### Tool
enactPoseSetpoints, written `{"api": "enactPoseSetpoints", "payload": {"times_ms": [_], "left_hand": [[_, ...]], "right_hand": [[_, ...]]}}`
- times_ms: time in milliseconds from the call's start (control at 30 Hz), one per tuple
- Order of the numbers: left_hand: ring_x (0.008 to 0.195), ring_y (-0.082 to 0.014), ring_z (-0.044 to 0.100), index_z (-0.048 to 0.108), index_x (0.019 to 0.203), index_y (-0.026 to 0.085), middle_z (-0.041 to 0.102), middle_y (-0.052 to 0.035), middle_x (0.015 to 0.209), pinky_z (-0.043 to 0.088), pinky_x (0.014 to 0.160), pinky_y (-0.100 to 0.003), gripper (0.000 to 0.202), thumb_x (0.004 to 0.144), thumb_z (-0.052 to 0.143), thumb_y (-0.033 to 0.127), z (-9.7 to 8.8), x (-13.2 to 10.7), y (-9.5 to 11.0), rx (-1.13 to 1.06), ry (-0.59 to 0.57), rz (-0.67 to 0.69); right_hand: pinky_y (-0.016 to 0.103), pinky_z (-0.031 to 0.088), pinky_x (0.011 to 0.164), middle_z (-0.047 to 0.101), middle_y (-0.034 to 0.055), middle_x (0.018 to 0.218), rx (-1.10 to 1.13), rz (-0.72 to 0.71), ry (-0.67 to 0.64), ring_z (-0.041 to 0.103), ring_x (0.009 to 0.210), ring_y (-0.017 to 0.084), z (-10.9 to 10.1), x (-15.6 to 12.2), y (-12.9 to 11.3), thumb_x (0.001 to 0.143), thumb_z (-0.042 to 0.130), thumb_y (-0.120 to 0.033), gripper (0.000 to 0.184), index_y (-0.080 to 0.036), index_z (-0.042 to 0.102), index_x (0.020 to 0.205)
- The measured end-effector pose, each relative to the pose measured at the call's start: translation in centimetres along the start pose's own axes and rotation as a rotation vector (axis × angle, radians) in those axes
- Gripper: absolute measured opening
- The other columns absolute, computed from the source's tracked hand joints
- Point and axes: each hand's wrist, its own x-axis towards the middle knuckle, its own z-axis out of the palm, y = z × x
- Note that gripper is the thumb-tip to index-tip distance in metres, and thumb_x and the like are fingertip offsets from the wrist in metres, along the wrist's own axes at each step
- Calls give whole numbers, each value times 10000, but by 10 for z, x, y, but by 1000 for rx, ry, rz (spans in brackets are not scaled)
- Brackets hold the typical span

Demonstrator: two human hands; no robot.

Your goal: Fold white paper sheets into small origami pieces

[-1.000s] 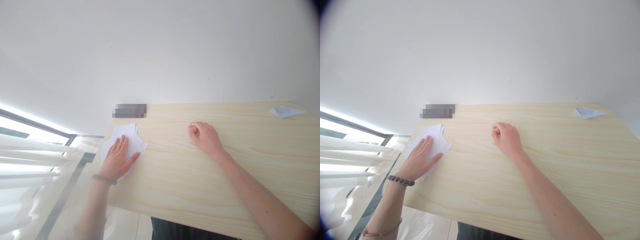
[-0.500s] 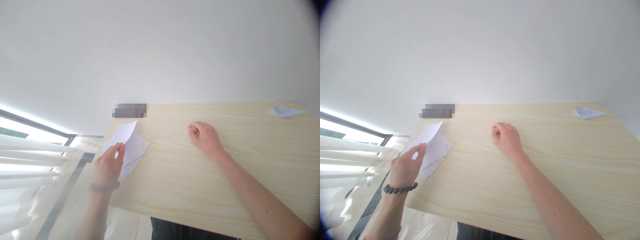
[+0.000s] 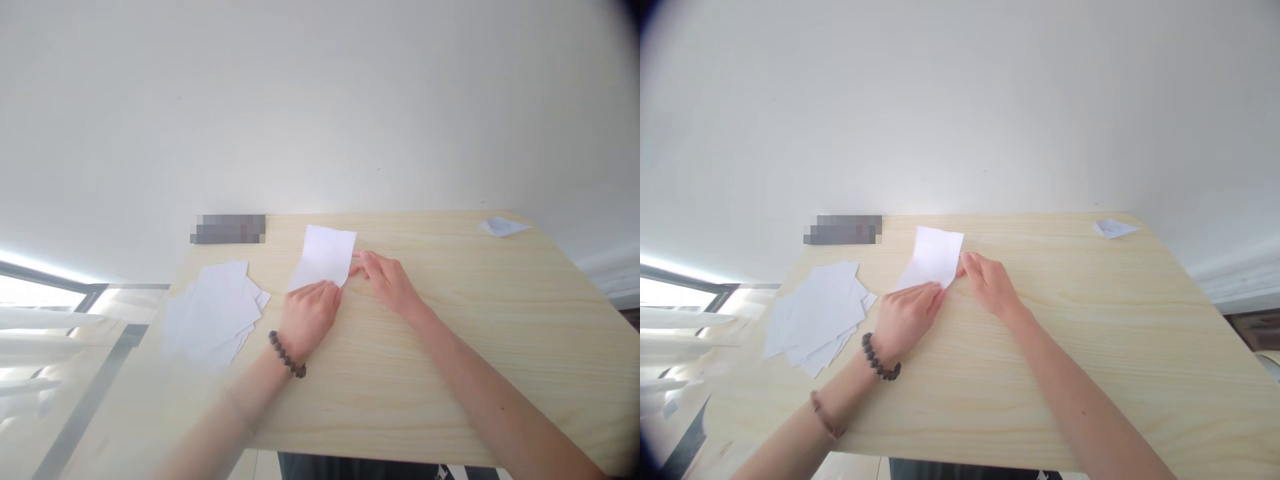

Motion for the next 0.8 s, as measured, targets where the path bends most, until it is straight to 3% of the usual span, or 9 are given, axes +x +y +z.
{"api": "enactPoseSetpoints", "payload": {"times_ms": [67,167,300,367,433,500,567,667,800], "left_hand": [[692,-138,630,608,732,184,685,-12,724,435,561,-249,286,906,396,265,11,8,3,-70,-22,63],[897,-167,619,636,867,202,698,-28,881,461,754,-273,210,887,448,294,17,20,-4,-339,12,58],[1036,-197,563,590,1056,187,617,-84,1122,444,869,-324,275,878,456,348,15,35,-28,-741,140,-333],[955,-195,605,504,1201,187,595,-103,1162,462,851,-349,414,851,490,408,12,39,-39,-983,71,-510],[932,-198,620,424,1284,186,599,-111,1163,483,823,-355,521,838,501,444,9,39,-46,-1245,-25,-562],[885,-224,640,408,1306,189,654,-105,1063,509,750,-358,579,815,527,471,6,36,-49,-1385,-221,-568],[849,-247,648,536,1193,165,681,-101,1003,519,698,-344,528,763,599,465,4,32,-49,-1341,-336,-570],[836,-258,649,650,986,140,694,-99,978,521,672,-328,399,734,637,449,2,29,-49,-1250,-394,-585],[827,-238,653,646,995,145,690,-95,996,520,678,-316,371,760,618,430,2,31,-49,-1361,-435,-576]], "right_hand": [[262,432,650,682,9,738,-5,-3,48,593,651,152,1,2,3,848,444,-405,320,-184,606,1015],[251,413,616,650,4,664,-16,10,158,550,587,131,-3,8,12,811,487,-331,271,-158,600,988],[233,367,537,559,-19,584,54,51,232,471,530,107,-17,13,22,777,521,-322,195,-164,609,850],[227,362,516,529,-24,583,178,47,165,454,527,102,-22,12,23,774,532,-340,196,-166,601,833],[223,377,515,526,-20,608,320,40,82,458,541,100,-22,11,21,780,536,-353,205,-167,593,845],[217,387,505,514,-24,605,420,42,32,446,533,92,-17,8,18,779,551,-356,211,-166,585,865],[216,392,492,520,-25,609,445,43,8,448,513,87,-12,6,13,782,559,-353,215,-167,577,889],[220,403,485,497,-36,579,416,31,-51,471,491,89,-8,3,7,793,554,-371,232,-173,577,912],[211,388,448,457,-56,530,363,49,-123,458,446,83,-13,2,4,802,547,-379,239,-185,579,939]]}}
